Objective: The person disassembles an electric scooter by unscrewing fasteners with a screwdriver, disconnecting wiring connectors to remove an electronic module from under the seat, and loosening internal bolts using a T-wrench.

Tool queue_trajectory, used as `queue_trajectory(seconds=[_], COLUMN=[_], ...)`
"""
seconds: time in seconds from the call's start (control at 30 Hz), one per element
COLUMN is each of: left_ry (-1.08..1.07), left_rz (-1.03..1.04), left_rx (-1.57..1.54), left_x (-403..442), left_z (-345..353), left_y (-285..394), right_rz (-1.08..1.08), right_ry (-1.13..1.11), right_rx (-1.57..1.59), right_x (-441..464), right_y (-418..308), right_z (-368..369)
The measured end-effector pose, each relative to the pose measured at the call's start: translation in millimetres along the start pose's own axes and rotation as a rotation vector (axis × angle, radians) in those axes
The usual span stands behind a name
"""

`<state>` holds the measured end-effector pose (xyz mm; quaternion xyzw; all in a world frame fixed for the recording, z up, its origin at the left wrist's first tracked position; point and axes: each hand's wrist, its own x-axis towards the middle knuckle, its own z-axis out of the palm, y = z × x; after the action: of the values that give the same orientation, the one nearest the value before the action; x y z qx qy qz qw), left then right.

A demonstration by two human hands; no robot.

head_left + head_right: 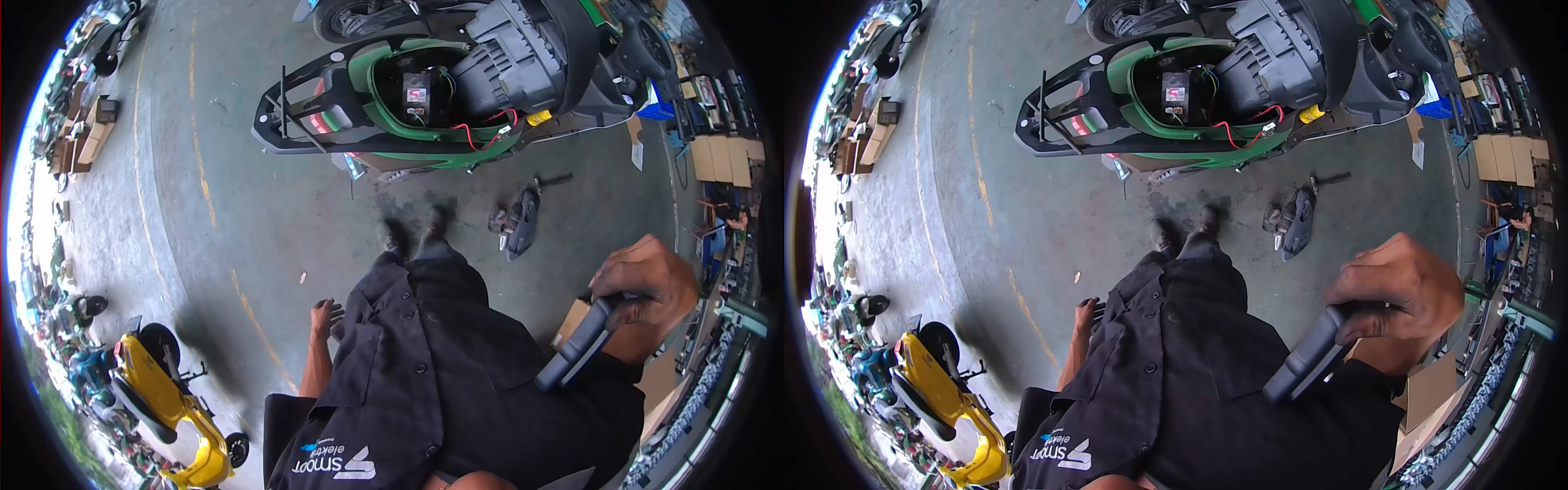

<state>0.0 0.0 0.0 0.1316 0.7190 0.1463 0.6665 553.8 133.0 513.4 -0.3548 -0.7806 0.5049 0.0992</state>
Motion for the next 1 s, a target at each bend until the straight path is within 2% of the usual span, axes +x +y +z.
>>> queue_trajectory(seconds=[0.07,0.1,0.2,0.3,0.37,0.4,0.43,0.5,0.63,0.77,0.9,0.97,1.0], left_ry=[0.013,-0.002,0.023,0.010,-0.021,-0.031,-0.029,-0.031,-0.066,-0.040,-0.067,-0.059,-0.056], left_rz=[0.011,-0.007,0.025,0.048,0.071,0.077,0.076,0.081,0.101,0.093,0.144,0.135,0.110], left_rx=[-0.005,-0.003,0.006,0.013,0.025,0.048,0.051,0.046,0.073,0.100,0.059,0.056,0.065], left_x=[1.1,-3.6,0.8,7.1,8.9,10.4,12.4,15.0,18.6,21.9,20.4,15.5,22.0], left_z=[-10.4,6.6,-3.4,-7.9,-7.9,-6.9,-6.0,-3.1,-5.2,-1.0,-5.6,-4.3,-6.2], left_y=[11.8,-0.9,16.2,27.7,36.9,41.1,44.2,50.2,56.5,57.7,47.3,50.7,51.6], right_rz=[0.066,0.087,0.127,0.130,0.145,0.077,0.105,-0.161,-0.145,-0.047,-0.242,-0.288,-0.288], right_ry=[-0.058,-0.065,-0.036,0.020,-0.028,-0.037,-0.018,-0.021,-0.138,-0.126,-0.149,-0.079,-0.116], right_rx=[0.012,0.018,0.032,-0.100,-0.161,-0.113,-0.121,-0.006,0.017,0.050,0.044,0.171,0.241], right_x=[2.7,-11.0,-12.6,-9.6,-1.2,-1.0,-5.1,-12.1,-13.2,1.7,1.6,0.1,-1.8], right_y=[-0.1,-0.3,-2.7,-13.4,-24.2,-28.1,-30.6,-33.0,-36.1,-30.0,-36.9,-31.8,-26.1], right_z=[5.2,2.4,7.2,10.3,12.9,10.5,10.8,10.7,2.2,18.6,9.9,3.4,-0.4])
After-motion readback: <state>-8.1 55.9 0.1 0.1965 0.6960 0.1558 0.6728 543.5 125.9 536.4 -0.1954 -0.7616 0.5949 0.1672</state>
